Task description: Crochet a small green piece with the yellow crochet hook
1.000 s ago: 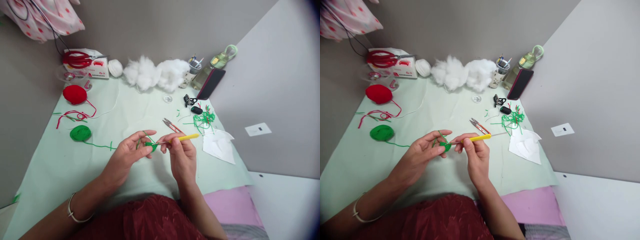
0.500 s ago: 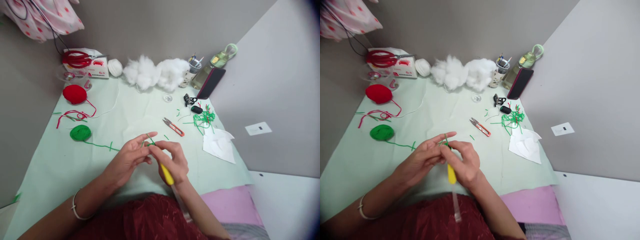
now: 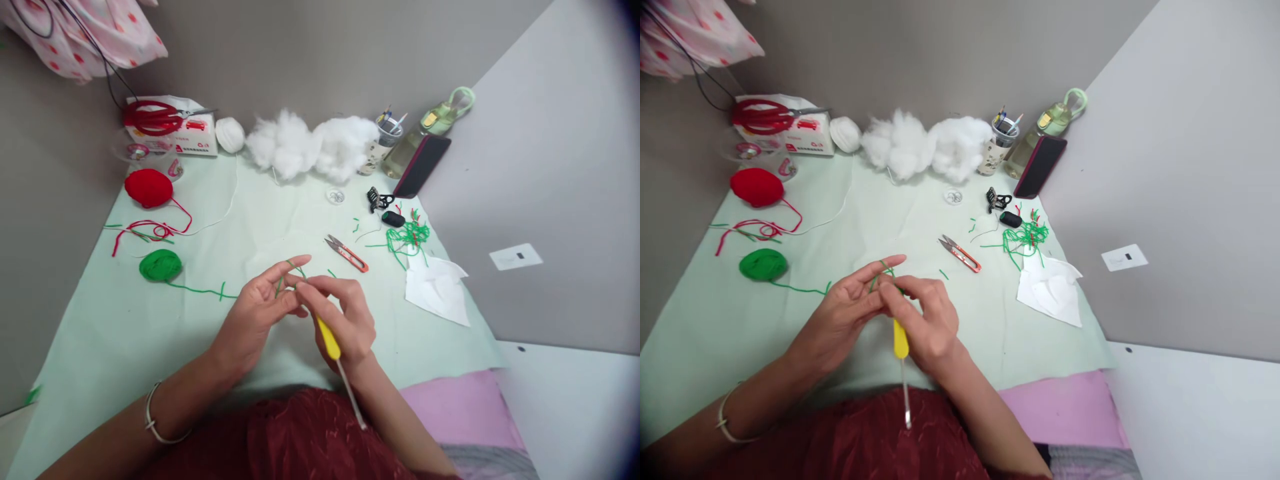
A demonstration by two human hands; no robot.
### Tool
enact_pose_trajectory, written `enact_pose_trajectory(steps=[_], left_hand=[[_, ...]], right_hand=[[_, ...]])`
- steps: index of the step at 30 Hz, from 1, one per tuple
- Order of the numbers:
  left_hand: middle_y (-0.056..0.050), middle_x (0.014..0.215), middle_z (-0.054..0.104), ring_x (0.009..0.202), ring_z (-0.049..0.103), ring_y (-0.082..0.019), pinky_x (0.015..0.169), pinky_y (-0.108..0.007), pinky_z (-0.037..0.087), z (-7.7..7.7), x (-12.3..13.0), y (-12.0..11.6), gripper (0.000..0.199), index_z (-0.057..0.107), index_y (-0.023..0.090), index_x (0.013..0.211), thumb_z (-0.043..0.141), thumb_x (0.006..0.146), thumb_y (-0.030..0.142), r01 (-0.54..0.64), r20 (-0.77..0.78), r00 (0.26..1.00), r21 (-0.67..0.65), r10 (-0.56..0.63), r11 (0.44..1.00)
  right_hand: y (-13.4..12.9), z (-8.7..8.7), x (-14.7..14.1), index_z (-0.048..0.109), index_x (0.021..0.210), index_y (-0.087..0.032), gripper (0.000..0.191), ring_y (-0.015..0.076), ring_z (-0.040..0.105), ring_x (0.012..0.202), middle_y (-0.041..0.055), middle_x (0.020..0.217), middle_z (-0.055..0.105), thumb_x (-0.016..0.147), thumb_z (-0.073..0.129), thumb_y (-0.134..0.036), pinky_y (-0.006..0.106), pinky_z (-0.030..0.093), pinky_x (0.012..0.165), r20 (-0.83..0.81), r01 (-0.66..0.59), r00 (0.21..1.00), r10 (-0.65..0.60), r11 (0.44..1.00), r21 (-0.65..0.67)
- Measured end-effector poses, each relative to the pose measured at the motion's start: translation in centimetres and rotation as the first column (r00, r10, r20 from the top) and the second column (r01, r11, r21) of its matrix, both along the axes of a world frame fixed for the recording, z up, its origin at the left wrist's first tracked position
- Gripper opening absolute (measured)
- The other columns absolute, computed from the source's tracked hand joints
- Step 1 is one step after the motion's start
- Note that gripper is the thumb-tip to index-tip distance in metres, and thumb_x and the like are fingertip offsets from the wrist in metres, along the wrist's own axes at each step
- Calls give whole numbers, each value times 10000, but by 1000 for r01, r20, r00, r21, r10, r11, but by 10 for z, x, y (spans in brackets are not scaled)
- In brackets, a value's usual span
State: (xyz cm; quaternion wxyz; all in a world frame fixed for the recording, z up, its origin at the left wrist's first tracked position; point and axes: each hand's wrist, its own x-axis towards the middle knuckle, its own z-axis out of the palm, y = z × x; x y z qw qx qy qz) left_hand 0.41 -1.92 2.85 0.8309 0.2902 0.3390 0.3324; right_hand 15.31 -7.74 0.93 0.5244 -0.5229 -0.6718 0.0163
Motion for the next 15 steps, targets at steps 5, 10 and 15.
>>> enact_pose_trajectory(steps=[5,10,15], left_hand=[[124,543,331,482,207,-39,635,-179,489,-1,-4,7,305,837,201,1158,855,862,271,62,72,996,-140,-52,988],[21,902,666,620,477,-63,667,-210,495,-2,-3,5,343,830,299,1180,857,841,262,16,-62,998,77,-11,997],[-24,1035,686,837,602,-155,754,-272,527,-3,-4,1,350,812,295,1223,819,876,337,26,-185,983,180,8,983]], right_hand=[[3,9,5,784,1061,-266,202,182,696,766,50,901,780,1027,606,-177,342,587,652,-370,-14,929,-14,997,-72],[10,12,5,798,960,-238,156,147,652,680,42,903,789,1008,665,-305,308,562,618,-597,-178,802,19,962,-209],[11,7,8,781,951,-223,196,138,650,662,39,871,779,1013,657,-361,296,553,608,-681,-215,732,-8,946,-243]])
